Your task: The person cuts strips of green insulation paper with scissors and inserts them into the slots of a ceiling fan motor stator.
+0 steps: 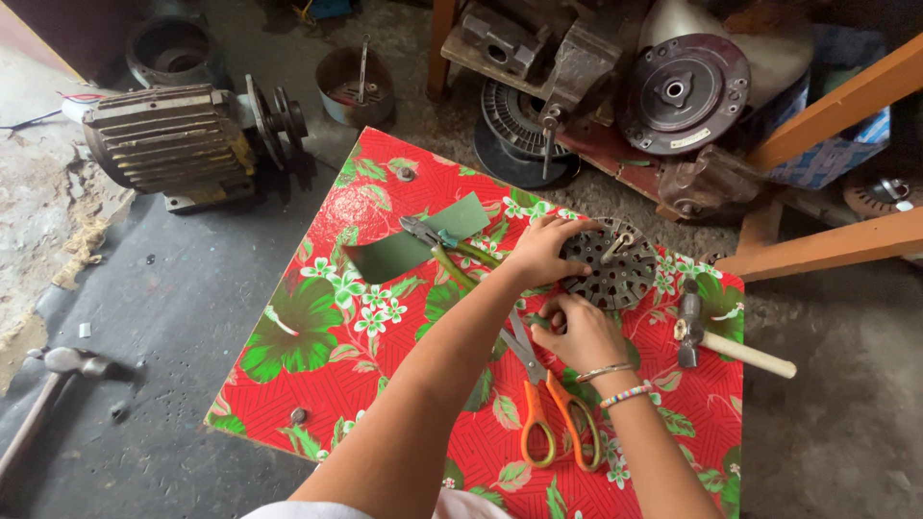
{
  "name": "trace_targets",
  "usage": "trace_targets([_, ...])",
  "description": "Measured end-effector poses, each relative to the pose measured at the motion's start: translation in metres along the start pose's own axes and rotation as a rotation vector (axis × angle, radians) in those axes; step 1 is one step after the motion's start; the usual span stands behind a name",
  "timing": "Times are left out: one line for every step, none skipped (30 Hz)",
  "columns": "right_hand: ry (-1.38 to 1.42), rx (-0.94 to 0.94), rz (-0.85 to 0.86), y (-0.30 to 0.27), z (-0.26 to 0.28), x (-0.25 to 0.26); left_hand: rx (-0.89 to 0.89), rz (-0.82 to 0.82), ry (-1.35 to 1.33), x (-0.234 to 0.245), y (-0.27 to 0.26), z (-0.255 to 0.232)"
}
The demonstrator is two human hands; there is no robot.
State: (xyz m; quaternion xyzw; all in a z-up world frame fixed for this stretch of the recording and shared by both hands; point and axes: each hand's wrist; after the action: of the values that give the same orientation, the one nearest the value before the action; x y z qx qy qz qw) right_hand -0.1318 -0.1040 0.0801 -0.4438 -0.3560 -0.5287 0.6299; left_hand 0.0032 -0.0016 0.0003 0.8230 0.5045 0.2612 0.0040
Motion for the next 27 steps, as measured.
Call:
trace_targets([-0.023,0.018,-0.016,0.001,0.0,-0.002,-0.003,-0.002,0.0,0.0,0.001,0.0])
trace_targets([-0.022,0.018,-0.017,0.0,0.002,-0.005,-0.013,-0.001,-0.014,0.0,0.0,0.001])
trace_targets([-0.03,0.018,-0.018,0.0,0.003,-0.008,-0.023,0.001,-0.027,0.0,-0.001,0.002])
trace_targets([-0.042,0.014,-0.025,0.001,0.002,-0.007,-0.032,0.003,-0.028,-0.001,0.001,0.002])
trace_targets([-0.044,0.01,-0.033,0.0,0.0,-0.006,-0.011,0.005,-0.024,-0.002,0.001,0.002])
trace_targets([0.002,0.015,-0.058,-0.003,0.001,-0.008,0.016,0.005,-0.016,-0.001,-0.001,0.003])
trace_targets([0.047,0.019,-0.083,-0.007,0.001,-0.009,0.013,0.007,-0.014,-0.002,-0.002,0.002])
trace_targets([0.047,0.022,-0.087,-0.008,0.001,-0.008,0.006,0.006,-0.007,-0.002,0.0,0.002])
trace_targets([0.117,0.035,-0.115,-0.01,0.0,-0.008,0.0,0.006,0.0,-0.001,0.001,0.002])
trace_targets([0.187,0.05,-0.146,-0.012,-0.001,-0.007,-0.006,0.003,0.004,-0.001,0.002,0.002])
trace_targets([0.186,0.055,-0.151,-0.014,-0.002,-0.005,-0.017,0.012,-0.004,-0.001,0.002,0.0])
trace_targets([0.19,0.051,-0.156,-0.015,-0.002,-0.005,-0.027,0.021,-0.007,0.002,0.001,0.001])
trace_targets([0.193,0.048,-0.16,-0.015,-0.002,-0.005,-0.031,0.017,0.003,0.005,-0.001,0.0])
trace_targets([0.189,0.049,-0.169,-0.017,-0.005,-0.004,-0.007,0.017,0.008,0.004,-0.001,-0.002])
trace_targets([0.165,0.133,-0.228,-0.018,-0.008,-0.004,0.018,0.016,0.014,0.003,0.0,-0.004])
trace_targets([0.145,0.218,-0.286,-0.018,-0.008,-0.004,0.012,0.015,0.017,0.005,-0.001,-0.005])
trace_targets([0.145,0.22,-0.292,-0.016,-0.007,-0.006,0.018,0.015,0.015,0.007,-0.001,-0.005])
trace_targets([0.156,0.19,-0.272,-0.017,-0.007,-0.007,0.026,0.017,0.005,0.005,-0.001,-0.006])
trace_targets([0.167,0.16,-0.252,-0.018,-0.008,-0.006,0.023,0.018,0.001,0.002,0.002,-0.007])
trace_targets([0.169,0.161,-0.25,-0.02,-0.007,-0.006,0.026,0.01,-0.006,0.002,0.0,-0.006])
trace_targets([0.182,0.127,-0.231,-0.021,-0.006,-0.006,0.029,0.003,-0.013,0.002,-0.002,-0.006])
trace_targets([0.192,0.094,-0.219,-0.018,-0.006,-0.003,0.024,0.001,-0.009,0.003,-0.001,-0.006])
trace_targets([0.192,0.097,-0.224,-0.017,-0.004,-0.002,0.004,0.003,-0.02,0.003,-0.001,-0.006])
trace_targets([0.197,0.048,-0.189,-0.018,-0.002,-0.001,-0.014,0.006,-0.031,0.004,-0.002,-0.006])
trace_targets([0.202,-0.001,-0.153,-0.018,0.0,-0.001,-0.017,0.005,-0.026,0.007,-0.001,-0.006])
trace_targets([0.201,-0.005,-0.152,-0.02,0.0,0.0,0.018,0.012,-0.023,0.005,-0.002,-0.006])
trace_targets([0.184,0.063,-0.168,-0.021,-0.001,0.002,0.052,0.019,-0.02,0.004,-0.003,-0.007])
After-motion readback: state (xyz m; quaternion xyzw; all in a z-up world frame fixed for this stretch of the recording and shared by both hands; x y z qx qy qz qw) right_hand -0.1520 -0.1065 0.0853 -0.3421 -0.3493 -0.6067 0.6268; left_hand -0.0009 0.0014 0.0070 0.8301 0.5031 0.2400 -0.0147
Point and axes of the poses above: each hand's wrist, its own y-axis towards the middle knuckle, its own x-axis out of the back of the hand, z = x × y, and after that the axes turned 5 degrees about -y, right-handed
